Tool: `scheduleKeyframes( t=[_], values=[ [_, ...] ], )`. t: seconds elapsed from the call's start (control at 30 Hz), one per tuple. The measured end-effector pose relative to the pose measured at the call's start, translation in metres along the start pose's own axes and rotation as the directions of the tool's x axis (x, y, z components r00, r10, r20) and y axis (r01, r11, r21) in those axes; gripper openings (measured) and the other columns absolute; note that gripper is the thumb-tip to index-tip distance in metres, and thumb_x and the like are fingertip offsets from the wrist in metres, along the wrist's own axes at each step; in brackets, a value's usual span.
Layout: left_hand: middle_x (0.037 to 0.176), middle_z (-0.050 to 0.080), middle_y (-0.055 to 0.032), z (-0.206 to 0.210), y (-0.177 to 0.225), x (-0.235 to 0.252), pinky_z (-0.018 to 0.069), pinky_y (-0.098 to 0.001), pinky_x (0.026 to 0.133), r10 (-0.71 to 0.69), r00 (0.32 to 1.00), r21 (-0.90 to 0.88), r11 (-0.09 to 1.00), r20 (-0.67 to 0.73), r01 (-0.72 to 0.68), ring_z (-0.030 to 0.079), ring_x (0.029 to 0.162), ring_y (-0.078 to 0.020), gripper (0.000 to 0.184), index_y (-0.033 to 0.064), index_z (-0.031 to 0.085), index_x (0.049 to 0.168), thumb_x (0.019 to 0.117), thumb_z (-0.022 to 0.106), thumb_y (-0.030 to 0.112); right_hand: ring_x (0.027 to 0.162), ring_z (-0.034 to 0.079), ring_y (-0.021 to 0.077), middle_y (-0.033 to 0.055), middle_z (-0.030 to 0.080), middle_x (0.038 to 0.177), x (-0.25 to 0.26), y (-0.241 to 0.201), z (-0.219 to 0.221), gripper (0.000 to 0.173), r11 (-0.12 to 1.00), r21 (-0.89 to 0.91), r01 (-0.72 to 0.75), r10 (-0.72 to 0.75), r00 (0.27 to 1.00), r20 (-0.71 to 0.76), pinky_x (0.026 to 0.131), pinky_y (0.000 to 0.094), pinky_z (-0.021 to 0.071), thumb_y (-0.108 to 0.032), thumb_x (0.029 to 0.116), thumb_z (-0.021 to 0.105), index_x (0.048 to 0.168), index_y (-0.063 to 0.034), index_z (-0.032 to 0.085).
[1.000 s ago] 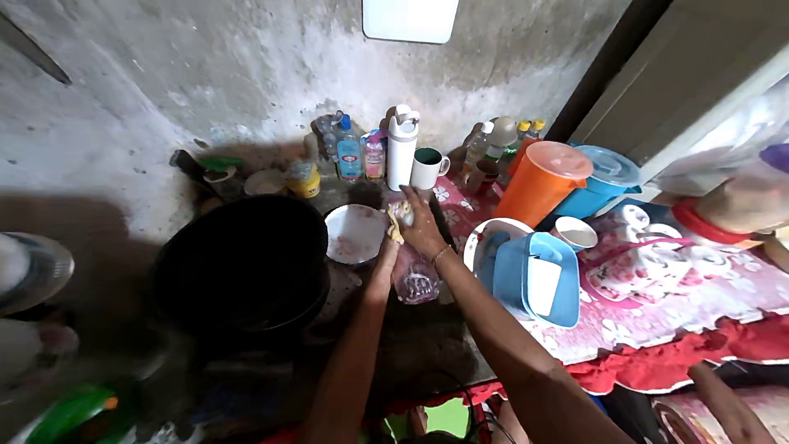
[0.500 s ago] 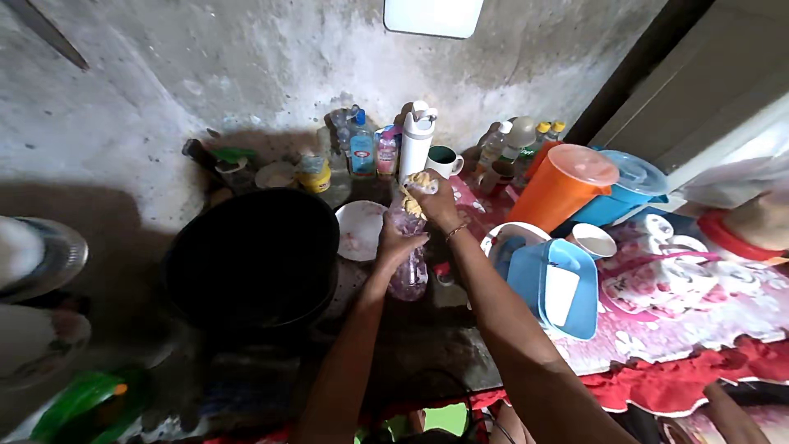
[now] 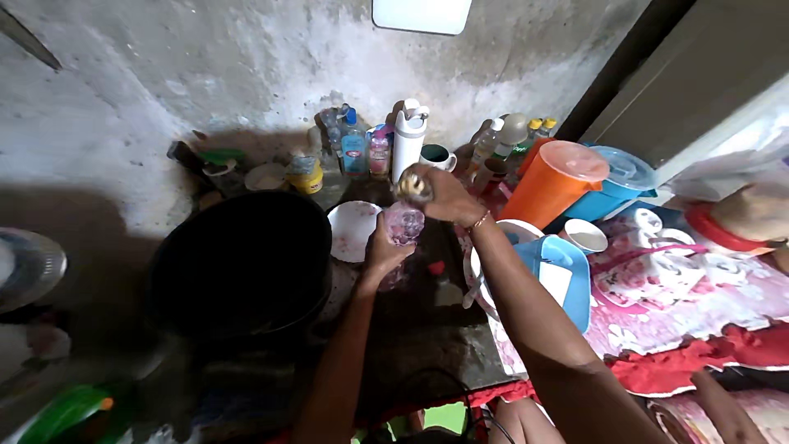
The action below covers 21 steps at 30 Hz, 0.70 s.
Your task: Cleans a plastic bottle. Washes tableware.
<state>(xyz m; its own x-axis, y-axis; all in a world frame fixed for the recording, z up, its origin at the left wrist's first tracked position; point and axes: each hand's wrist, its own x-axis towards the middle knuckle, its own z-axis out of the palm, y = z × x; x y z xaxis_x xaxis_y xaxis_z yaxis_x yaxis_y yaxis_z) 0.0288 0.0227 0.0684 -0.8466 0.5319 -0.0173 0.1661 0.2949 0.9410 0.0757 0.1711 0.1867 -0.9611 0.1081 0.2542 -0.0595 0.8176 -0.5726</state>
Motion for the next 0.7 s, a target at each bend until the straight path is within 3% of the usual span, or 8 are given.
scheduleKeyframes(
  t=[0.1,0.23,0.3,0.4,0.5,0.53,0.6,0.7],
  values=[
    [0.131,0.063,-0.0274,-0.008,0.004,-0.003,0.0455,-0.0583,0.107,-0.048,0.999,0.25,0.967,-0.013,0.05,0.06,0.124,-0.0409,0.09,0.0021,0.036,0.154,0.0801,0.086,0.017,0.095,0.069,0.0397,0.0213,0.072,0.104,-0.025,-0.014,-0.004,0.043,0.995,-0.095,-0.026,0.041,0.988,0.152,0.081,0.062,0.053,-0.004,0.0801,0.082,0.121,-0.0041,0.069],
    [0.13,0.064,-0.0244,-0.008,0.011,-0.008,0.0446,-0.0604,0.105,-0.074,0.997,0.482,0.874,0.002,0.064,0.061,0.123,-0.0422,0.078,0.0059,0.046,0.15,0.0835,0.083,0.02,0.106,0.066,0.0449,0.0248,0.069,0.119,-0.03,-0.01,-0.005,0.074,0.965,-0.193,-0.179,0.233,0.923,0.306,0.091,0.0653,0.0497,-0.008,0.0838,0.081,0.151,-0.0122,0.051],
    [0.131,0.064,-0.0243,-0.007,0.012,-0.01,0.0448,-0.0599,0.106,-0.103,0.995,0.483,0.871,-0.001,0.091,0.061,0.123,-0.0417,0.079,0.0064,0.044,0.151,0.0831,0.082,0.019,0.106,0.067,0.0422,0.0232,0.07,0.119,-0.029,-0.003,-0.003,0.076,0.975,-0.144,-0.171,0.21,0.922,0.326,0.092,0.0635,0.0499,-0.007,0.0861,0.08,0.155,-0.0139,0.047],
    [0.129,0.064,-0.0256,-0.009,0.01,-0.012,0.0454,-0.0604,0.105,-0.141,0.99,0.394,0.911,0.016,0.123,0.061,0.123,-0.0423,0.079,0.0075,0.045,0.149,0.0808,0.084,0.018,0.096,0.069,0.0285,0.0164,0.071,0.115,-0.036,0.017,0.002,0.049,0.987,0.128,-0.1,0.065,0.966,0.25,0.085,0.0496,0.0556,0.005,0.087,0.07,0.134,-0.0082,0.064],
    [0.128,0.063,-0.0279,-0.011,0.004,-0.007,0.0457,-0.0619,0.105,-0.176,0.984,0.27,0.947,-0.007,0.172,0.061,0.123,-0.0437,0.081,0.0053,0.043,0.15,0.0816,0.085,0.016,0.083,0.064,0.0209,0.015,0.069,0.106,-0.044,0.025,0.012,0.025,0.913,0.327,-0.244,0.235,0.97,0.069,0.073,0.0414,0.0542,0.0,0.0959,0.061,0.12,-0.0029,0.068],
    [0.127,0.064,-0.0288,-0.012,-0.002,-0.004,0.0473,-0.063,0.103,-0.189,0.981,0.212,0.958,-0.047,0.194,0.061,0.121,-0.0445,0.084,0.0041,0.041,0.151,0.0807,0.085,0.016,0.083,0.063,0.02,0.0144,0.068,0.105,-0.047,0.025,0.016,0.023,0.895,0.331,-0.3,0.3,0.952,0.053,0.074,0.0404,0.054,-0.004,0.0979,0.06,0.12,-0.0024,0.066],
    [0.129,0.063,-0.0281,-0.018,-0.003,-0.001,0.0464,-0.0631,0.103,-0.203,0.976,0.221,0.951,-0.079,0.216,0.061,0.122,-0.0441,0.086,0.0057,0.04,0.152,0.0799,0.086,0.017,0.098,0.068,0.0261,0.0181,0.07,0.112,-0.051,0.017,0.021,0.03,0.918,0.225,-0.327,0.314,0.945,0.091,0.09,0.0465,0.0548,-0.005,0.0948,0.068,0.124,-0.0002,0.067],
    [0.131,0.063,-0.027,-0.018,0.005,-0.008,0.0449,-0.0624,0.106,-0.178,0.983,0.301,0.935,-0.05,0.185,0.06,0.124,-0.0436,0.083,0.0066,0.042,0.151,0.0817,0.086,0.02,0.109,0.069,0.0313,0.021,0.069,0.122,-0.049,0.014,0.029,0.043,0.985,0.102,-0.139,0.147,0.986,-0.075,0.099,0.0478,0.0538,-0.005,0.0925,0.072,0.134,0.0006,0.062]
  ],
)
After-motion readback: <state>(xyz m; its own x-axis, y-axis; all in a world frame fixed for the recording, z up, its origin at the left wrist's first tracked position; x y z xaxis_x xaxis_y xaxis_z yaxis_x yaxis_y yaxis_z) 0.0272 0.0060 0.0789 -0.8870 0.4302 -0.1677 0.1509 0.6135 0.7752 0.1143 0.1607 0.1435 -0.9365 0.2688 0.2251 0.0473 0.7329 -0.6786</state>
